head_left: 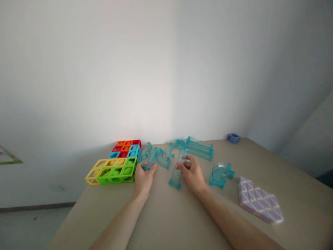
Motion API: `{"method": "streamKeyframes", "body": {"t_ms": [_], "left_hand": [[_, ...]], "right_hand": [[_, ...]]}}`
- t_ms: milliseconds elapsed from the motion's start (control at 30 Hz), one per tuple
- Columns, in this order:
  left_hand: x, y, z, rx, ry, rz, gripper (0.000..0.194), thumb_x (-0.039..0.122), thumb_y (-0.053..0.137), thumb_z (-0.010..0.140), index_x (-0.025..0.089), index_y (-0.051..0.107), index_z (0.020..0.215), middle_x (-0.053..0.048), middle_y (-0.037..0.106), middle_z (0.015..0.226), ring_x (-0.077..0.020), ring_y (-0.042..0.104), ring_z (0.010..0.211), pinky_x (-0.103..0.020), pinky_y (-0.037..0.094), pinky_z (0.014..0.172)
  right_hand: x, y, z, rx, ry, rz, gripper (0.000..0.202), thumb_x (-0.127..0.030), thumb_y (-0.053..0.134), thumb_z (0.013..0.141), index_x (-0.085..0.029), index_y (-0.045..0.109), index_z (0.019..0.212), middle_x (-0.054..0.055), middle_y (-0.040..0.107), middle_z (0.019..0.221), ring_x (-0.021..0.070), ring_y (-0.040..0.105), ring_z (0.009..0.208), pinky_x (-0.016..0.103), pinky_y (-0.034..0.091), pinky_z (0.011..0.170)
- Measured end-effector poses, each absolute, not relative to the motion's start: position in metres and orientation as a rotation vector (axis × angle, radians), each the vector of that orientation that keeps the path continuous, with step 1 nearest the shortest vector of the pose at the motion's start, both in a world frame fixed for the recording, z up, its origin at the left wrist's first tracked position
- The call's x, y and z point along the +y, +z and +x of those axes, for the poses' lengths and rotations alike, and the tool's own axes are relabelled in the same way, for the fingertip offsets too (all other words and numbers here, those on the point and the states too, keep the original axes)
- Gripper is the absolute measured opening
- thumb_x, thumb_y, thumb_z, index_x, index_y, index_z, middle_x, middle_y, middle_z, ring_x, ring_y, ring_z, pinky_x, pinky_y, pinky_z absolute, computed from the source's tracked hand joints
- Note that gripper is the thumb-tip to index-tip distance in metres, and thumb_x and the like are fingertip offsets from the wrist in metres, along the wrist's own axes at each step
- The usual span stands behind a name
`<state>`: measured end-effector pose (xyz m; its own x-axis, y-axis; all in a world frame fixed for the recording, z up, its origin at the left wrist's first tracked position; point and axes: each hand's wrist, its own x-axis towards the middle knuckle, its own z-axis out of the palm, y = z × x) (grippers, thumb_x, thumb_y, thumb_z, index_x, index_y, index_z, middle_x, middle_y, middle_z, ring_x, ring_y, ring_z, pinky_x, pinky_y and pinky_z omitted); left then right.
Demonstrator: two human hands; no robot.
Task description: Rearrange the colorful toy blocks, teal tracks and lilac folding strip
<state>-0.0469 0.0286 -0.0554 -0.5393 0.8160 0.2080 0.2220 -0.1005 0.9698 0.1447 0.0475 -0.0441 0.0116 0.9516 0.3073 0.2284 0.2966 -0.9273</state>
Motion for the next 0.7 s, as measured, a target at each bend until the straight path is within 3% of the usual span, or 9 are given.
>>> {"method": "streamKeyframes", "body": {"t_ms": [100,200,333,433,533,700], "left_hand": [[0.028,-0.051,-0.049,1.805,1.578,1.315,0.038,0.037,0.076,0.062,0.015,0.059,0.088,-0.004,0.059,0.078,-0.0254,0.061,0.079,-0.051,0.047,0.083],[0.021,-0.046,-0.044,1.834,1.491,1.526,0.032,0.033,0.077,0.059,0.017,0.065,0.084,-0.007,0.059,0.092,-0.0278,0.057,0.095,-0.048,0.042,0.093],[0.012,-0.042,-0.037,1.999,1.229,1.931,0.022,0.033,0.061,0.079,0.016,0.068,0.091,-0.012,0.06,0.098,-0.0289,0.056,0.1,-0.048,0.042,0.092],[0.006,-0.036,-0.036,2.005,1.254,2.102,0.027,0.035,0.049,0.088,0.017,0.066,0.099,-0.014,0.06,0.104,-0.0281,0.055,0.104,-0.046,0.042,0.093],[-0.001,-0.027,-0.035,1.852,1.247,2.243,0.033,0.039,0.05,0.088,0.019,0.06,0.112,-0.011,0.064,0.103,-0.0272,0.056,0.102,-0.044,0.043,0.092],[-0.013,-0.015,-0.032,1.734,1.063,2.452,0.059,0.044,0.058,0.082,0.023,0.045,0.135,-0.01,0.067,0.107,-0.0315,0.054,0.107,-0.056,0.026,0.104]], "right_hand": [[0.047,-0.046,0.136,-1.441,0.923,-1.109,0.038,-0.045,0.06,0.081,-0.017,0.047,0.103,0.001,0.067,0.065,0.0168,0.061,0.06,0.026,0.044,0.058],[0.047,-0.046,0.13,-1.403,1.005,-1.07,0.041,-0.047,0.061,0.08,-0.017,0.047,0.104,-0.001,0.064,0.063,0.0141,0.057,0.05,0.023,0.042,0.049],[0.049,-0.044,0.124,-1.339,1.1,-0.996,0.041,-0.048,0.061,0.08,-0.02,0.045,0.106,-0.006,0.06,0.062,0.0075,0.042,0.033,0.019,0.032,0.035],[0.051,-0.044,0.12,-1.286,1.147,-0.913,0.041,-0.048,0.061,0.08,-0.021,0.044,0.106,-0.007,0.058,0.063,0.0059,0.04,0.031,0.018,0.029,0.033],[0.054,-0.044,0.117,-1.242,1.189,-0.833,0.041,-0.048,0.061,0.08,-0.021,0.046,0.106,-0.008,0.056,0.059,0.006,0.039,0.032,0.017,0.027,0.033],[0.054,-0.041,0.117,-1.153,1.255,-0.758,0.04,-0.048,0.063,0.079,-0.021,0.045,0.102,-0.011,0.046,0.05,0.0073,0.038,0.035,0.019,0.031,0.037]]}}
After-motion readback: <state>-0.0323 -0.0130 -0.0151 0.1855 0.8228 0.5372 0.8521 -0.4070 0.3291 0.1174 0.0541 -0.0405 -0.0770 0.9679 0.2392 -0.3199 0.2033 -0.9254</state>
